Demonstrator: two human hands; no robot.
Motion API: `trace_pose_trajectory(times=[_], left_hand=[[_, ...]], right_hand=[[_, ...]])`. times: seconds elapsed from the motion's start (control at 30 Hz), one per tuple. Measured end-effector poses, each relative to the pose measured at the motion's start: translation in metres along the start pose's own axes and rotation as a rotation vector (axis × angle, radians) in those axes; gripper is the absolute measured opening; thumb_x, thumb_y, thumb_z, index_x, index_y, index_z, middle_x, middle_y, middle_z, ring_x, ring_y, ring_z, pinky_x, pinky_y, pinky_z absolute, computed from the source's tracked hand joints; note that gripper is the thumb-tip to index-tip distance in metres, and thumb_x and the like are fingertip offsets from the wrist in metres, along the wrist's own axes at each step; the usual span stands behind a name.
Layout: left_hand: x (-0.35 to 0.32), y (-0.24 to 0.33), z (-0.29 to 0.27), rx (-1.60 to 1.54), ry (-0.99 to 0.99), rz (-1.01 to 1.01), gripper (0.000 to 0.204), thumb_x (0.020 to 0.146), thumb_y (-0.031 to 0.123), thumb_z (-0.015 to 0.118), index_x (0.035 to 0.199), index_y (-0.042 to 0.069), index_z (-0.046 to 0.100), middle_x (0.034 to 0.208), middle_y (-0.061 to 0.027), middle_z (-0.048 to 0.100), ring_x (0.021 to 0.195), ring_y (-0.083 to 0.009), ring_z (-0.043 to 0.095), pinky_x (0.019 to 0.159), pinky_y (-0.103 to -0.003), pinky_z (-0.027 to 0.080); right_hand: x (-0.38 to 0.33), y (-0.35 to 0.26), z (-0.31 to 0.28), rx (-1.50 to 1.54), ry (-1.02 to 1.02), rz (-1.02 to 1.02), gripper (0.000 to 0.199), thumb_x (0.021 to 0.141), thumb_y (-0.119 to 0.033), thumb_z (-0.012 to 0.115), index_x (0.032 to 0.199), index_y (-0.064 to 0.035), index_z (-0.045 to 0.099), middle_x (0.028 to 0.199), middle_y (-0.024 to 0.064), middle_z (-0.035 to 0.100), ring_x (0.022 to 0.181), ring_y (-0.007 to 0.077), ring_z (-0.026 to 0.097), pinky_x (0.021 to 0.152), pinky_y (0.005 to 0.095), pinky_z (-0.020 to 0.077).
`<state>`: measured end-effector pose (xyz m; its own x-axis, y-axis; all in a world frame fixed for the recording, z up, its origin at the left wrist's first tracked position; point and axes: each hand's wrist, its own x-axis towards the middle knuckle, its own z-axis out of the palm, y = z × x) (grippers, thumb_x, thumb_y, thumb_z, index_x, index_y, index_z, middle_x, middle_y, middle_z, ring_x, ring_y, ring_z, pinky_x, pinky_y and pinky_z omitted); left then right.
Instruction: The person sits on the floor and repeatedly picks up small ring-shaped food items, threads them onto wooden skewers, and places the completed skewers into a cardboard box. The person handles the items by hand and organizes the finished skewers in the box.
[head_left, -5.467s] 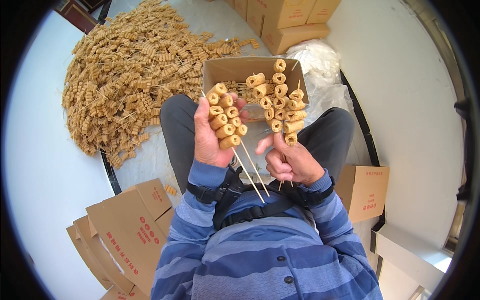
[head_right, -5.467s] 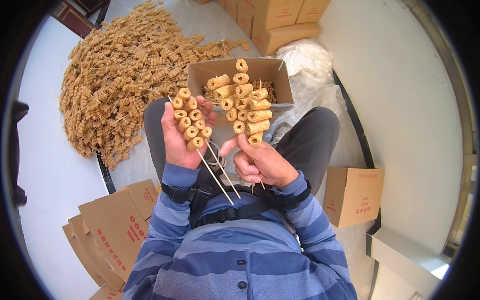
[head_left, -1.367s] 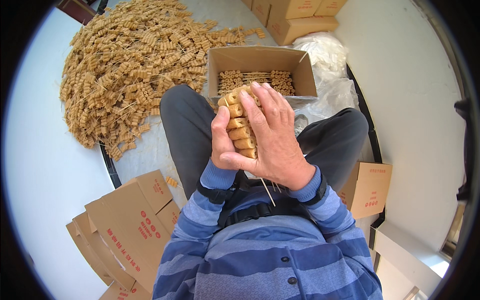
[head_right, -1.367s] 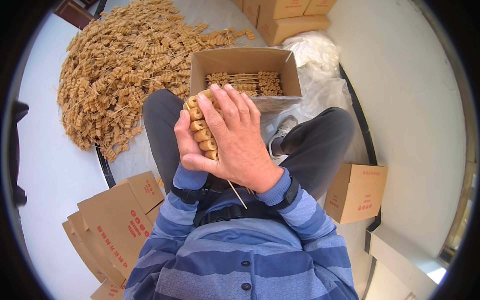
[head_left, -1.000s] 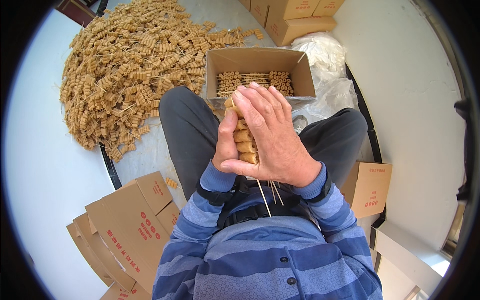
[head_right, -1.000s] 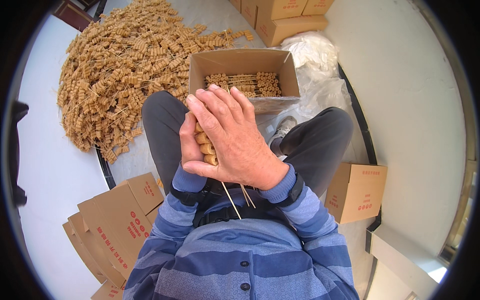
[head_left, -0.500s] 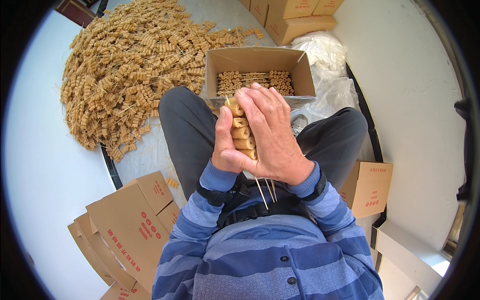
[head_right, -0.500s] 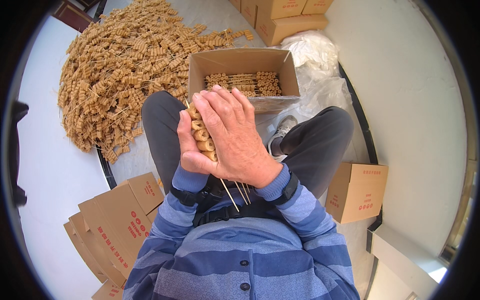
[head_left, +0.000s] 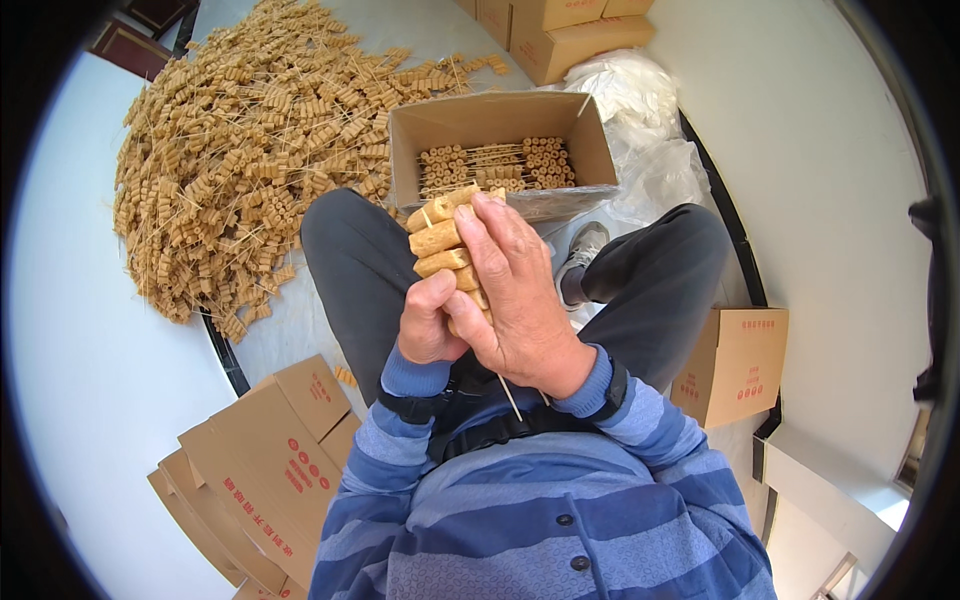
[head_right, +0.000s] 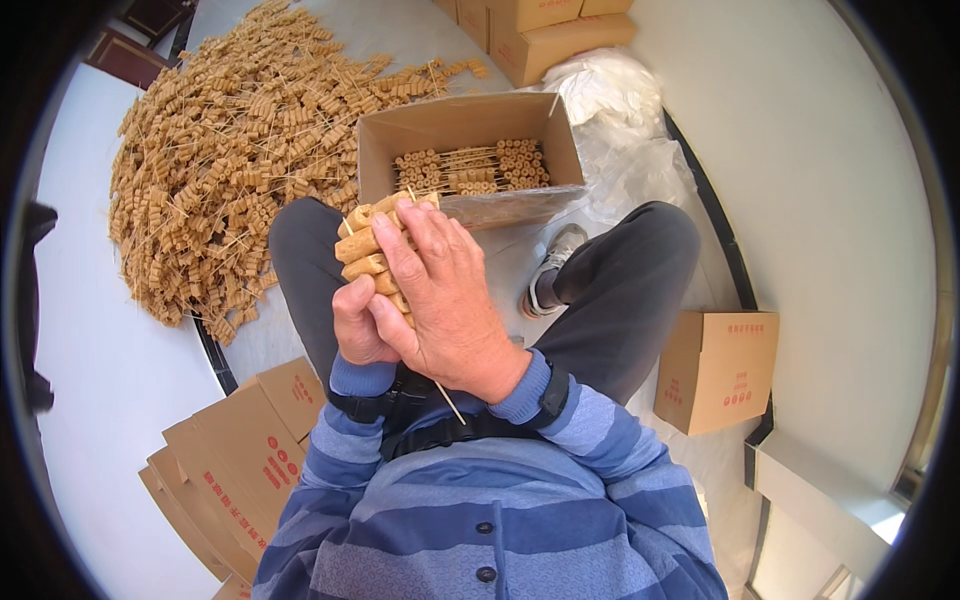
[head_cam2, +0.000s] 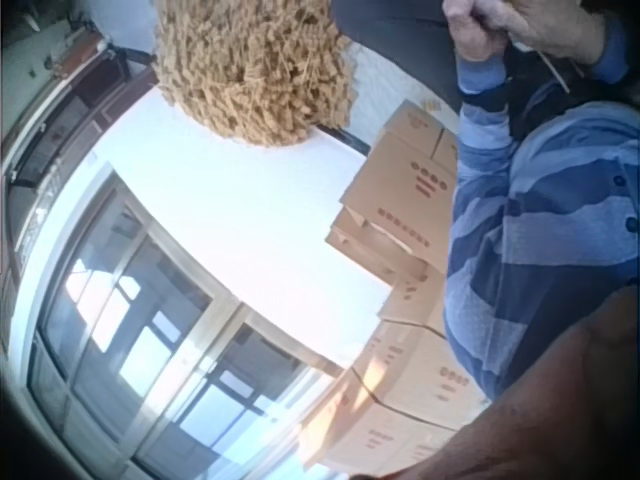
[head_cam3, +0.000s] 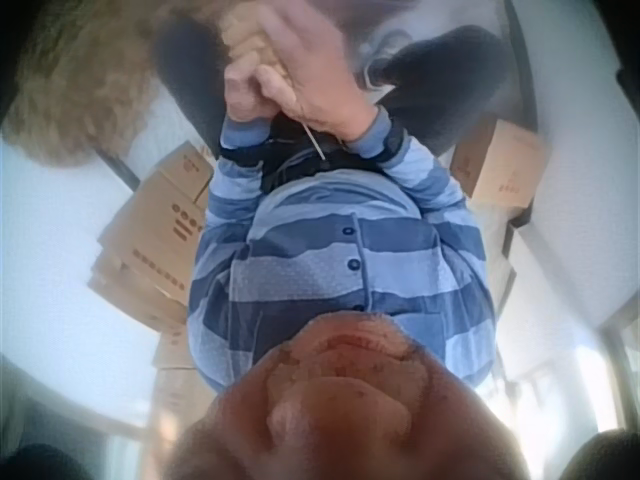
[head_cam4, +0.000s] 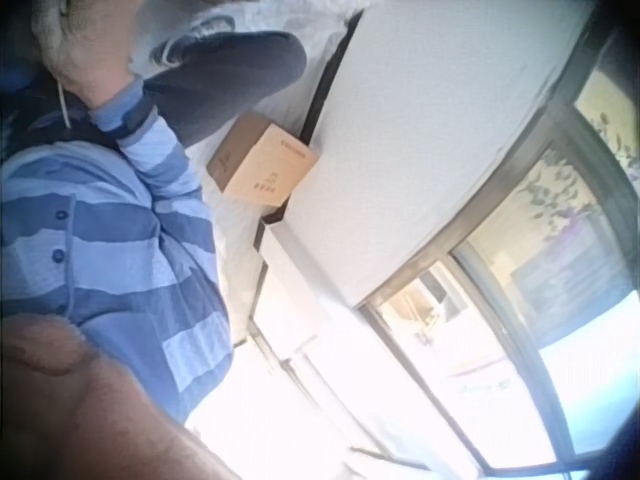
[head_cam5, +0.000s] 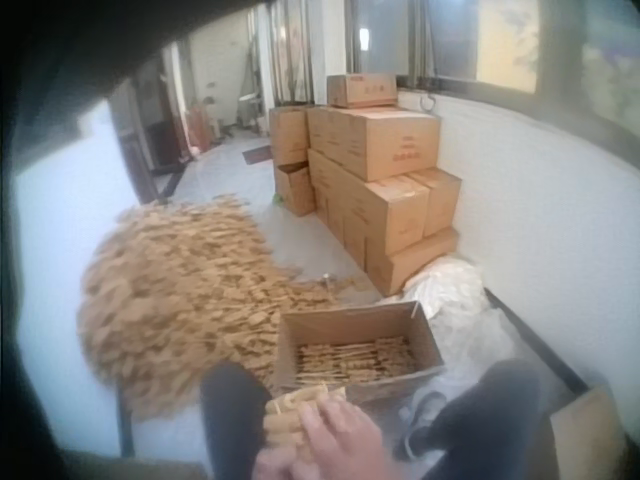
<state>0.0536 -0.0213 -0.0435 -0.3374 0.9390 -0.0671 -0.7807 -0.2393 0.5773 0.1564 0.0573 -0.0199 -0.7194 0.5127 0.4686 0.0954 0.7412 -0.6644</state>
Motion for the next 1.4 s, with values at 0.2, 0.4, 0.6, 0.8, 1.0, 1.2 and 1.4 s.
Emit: trace_pose_trajectory(times=[0.2,0.4,0.6,0.8,1.0,1.2,1.4], left_hand=[[-0.002,0.007,-0.014,0.115,0.054,-0.048,0.080,0.090,0.036,0.061,0.154,0.002,0.027,0.150,-0.0142,0.043,0.137,-0.0266,0.047,0.115,-0.040,0.039],[0.041,0.051,-0.006,0.291,0.034,-0.073,0.081,0.087,0.036,0.065,0.151,-0.002,0.031,0.147,-0.0175,0.046,0.132,-0.0283,0.052,0.110,-0.041,0.044],[0.144,0.084,0.006,0.918,-0.088,-0.060,0.086,0.084,0.028,0.070,0.153,0.003,0.026,0.134,-0.0141,0.049,0.121,-0.0252,0.052,0.105,-0.040,0.045],[0.237,0.027,-0.036,1.994,-0.499,0.195,0.090,0.078,0.027,0.074,0.153,0.008,0.028,0.140,-0.0224,0.043,0.131,-0.0359,0.044,0.110,-0.048,0.038],[0.280,-0.051,-0.096,2.318,-0.658,0.294,0.090,0.075,0.031,0.076,0.152,0.010,0.035,0.134,-0.0218,0.044,0.126,-0.0374,0.042,0.107,-0.051,0.033],[0.302,-0.095,-0.145,2.476,-0.711,0.240,0.096,0.073,0.030,0.080,0.154,0.014,0.031,0.141,-0.0228,0.040,0.132,-0.0394,0.038,0.112,-0.053,0.028],[0.311,-0.106,-0.191,2.514,-0.708,0.327,0.096,0.075,0.029,0.078,0.156,0.016,0.029,0.142,-0.0226,0.040,0.131,-0.0398,0.038,0.113,-0.054,0.027]], right_hand=[[-0.001,0.008,0.006,0.132,-0.065,0.052,0.070,0.095,-0.036,0.058,0.152,-0.0028,0.034,0.152,0.0241,0.035,0.141,0.0449,0.033,0.117,0.0548,0.0246],[0.004,0.022,-0.008,0.204,-0.062,0.043,0.084,0.091,-0.045,0.066,0.153,-0.0029,0.029,0.154,0.0247,0.030,0.143,0.0452,0.031,0.116,0.0533,0.0263],[-0.003,0.068,-0.005,-0.023,-0.134,0.237,0.069,0.090,-0.029,0.070,0.146,-0.0014,0.040,0.152,0.0236,0.035,0.141,0.0432,0.035,0.115,0.0505,0.0302],[-0.011,0.116,0.016,-0.281,-0.245,0.349,0.062,0.088,-0.025,0.070,0.141,-0.0036,0.047,0.148,0.0194,0.042,0.139,0.0376,0.038,0.115,0.0504,0.0306],[-0.007,0.145,0.024,-0.367,-0.310,0.448,0.057,0.090,-0.026,0.067,0.138,-0.0025,0.050,0.145,0.0179,0.047,0.139,0.0346,0.039,0.117,0.0505,0.0264],[-0.021,0.153,0.031,-0.371,-0.488,0.542,0.045,0.091,-0.023,0.060,0.130,-0.0021,0.057,0.131,0.0148,0.057,0.130,0.0312,0.048,0.117,0.0512,0.0277],[-0.031,0.150,0.039,-0.351,-0.537,0.520,0.040,0.090,-0.016,0.055,0.128,-0.0012,0.059,0.124,0.0147,0.061,0.125,0.0312,0.052,0.116,0.0524,0.0284]])
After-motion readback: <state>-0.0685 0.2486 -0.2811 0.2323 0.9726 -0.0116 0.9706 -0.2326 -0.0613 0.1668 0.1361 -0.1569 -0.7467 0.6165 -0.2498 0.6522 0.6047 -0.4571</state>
